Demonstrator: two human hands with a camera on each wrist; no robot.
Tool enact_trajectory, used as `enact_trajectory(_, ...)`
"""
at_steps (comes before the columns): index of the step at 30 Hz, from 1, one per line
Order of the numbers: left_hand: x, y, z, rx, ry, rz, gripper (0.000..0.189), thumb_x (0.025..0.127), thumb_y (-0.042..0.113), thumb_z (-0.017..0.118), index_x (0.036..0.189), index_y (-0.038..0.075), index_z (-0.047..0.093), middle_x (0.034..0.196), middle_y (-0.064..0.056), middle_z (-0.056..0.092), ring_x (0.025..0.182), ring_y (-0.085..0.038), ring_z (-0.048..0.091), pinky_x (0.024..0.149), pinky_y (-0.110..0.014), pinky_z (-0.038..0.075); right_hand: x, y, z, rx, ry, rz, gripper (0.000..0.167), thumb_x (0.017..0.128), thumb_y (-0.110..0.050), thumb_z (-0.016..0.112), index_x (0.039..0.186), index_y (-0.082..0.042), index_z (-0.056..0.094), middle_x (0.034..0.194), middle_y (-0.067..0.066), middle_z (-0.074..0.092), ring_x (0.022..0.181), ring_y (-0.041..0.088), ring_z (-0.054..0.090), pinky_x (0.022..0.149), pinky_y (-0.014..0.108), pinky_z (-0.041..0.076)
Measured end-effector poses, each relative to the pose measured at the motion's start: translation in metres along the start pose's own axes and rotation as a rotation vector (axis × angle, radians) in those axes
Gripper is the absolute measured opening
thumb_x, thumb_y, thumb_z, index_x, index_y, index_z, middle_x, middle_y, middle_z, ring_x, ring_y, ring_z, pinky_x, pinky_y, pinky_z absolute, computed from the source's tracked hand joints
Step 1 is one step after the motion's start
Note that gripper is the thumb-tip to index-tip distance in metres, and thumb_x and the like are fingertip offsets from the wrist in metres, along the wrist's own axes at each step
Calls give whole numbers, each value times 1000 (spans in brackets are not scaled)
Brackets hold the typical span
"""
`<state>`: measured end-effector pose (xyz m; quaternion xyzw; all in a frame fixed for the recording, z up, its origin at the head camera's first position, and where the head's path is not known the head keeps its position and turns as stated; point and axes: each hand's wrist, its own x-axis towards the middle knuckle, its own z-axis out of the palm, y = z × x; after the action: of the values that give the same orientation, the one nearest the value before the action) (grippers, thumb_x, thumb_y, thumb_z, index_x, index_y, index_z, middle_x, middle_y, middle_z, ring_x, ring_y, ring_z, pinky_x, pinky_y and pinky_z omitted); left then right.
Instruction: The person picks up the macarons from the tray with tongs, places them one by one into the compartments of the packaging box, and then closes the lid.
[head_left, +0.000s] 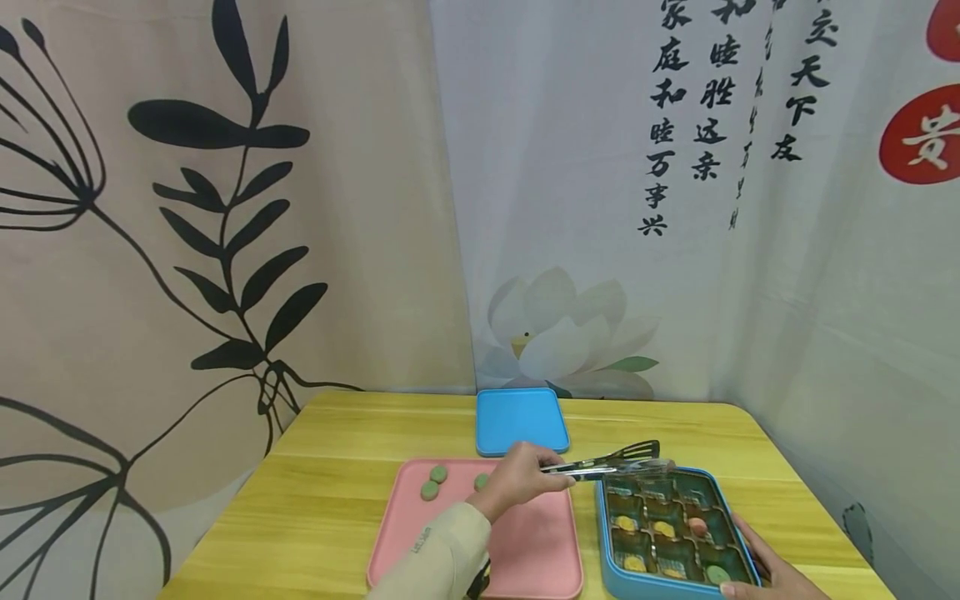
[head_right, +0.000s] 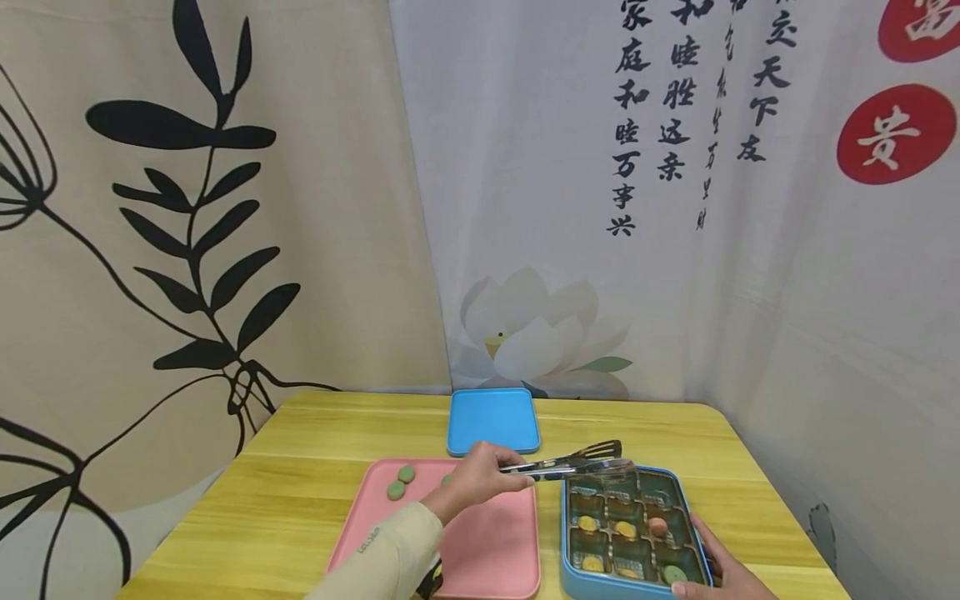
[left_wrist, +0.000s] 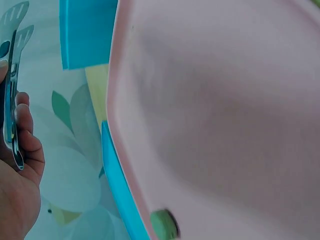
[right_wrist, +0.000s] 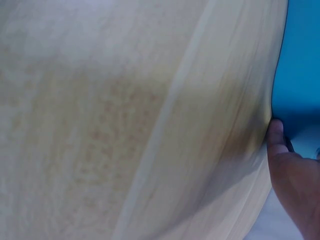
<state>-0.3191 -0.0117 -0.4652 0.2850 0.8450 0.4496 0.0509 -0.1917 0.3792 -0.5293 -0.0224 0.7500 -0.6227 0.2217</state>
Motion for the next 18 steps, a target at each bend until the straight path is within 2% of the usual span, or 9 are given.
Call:
enact_trajectory(4,-2,-6,-12,-2,29,-6,12,83,25,81,89,15,78,77,12,66,64,-5,53,55,-24,45,1,3,-1,108,-52,-25,95,103,-17,50,144,-3,-35,142,48,13,116,38,55,92,56,48)
enact_trajectory(6,-3,-9,-18,10,39,-7,12,83,26,81,88,16,77,77,12,66,64,-6,53,56,-25,46,1,4,-1,119,-59,-31,95,103,-16,50,144,-3,-35,142,46,18,116,35,56,92,55,48)
enact_trajectory(12,-8,-13,-36,29,77,-12,16,83,28,81,92,15,78,85,8,69,70,-7,57,61,-26,49,1,4,-2,86,-61,-44,94,104,-17,48,143,-2,-36,142,50,9,116,37,56,92,55,48)
enact_trajectory(18,-16,-20,-52,43,109,-63,25,84,29,81,102,12,77,96,4,70,73,-10,57,58,-27,49,-1,3,-1,76,-64,-42,93,104,-17,48,143,-1,-35,142,51,7,116,38,56,92,56,48)
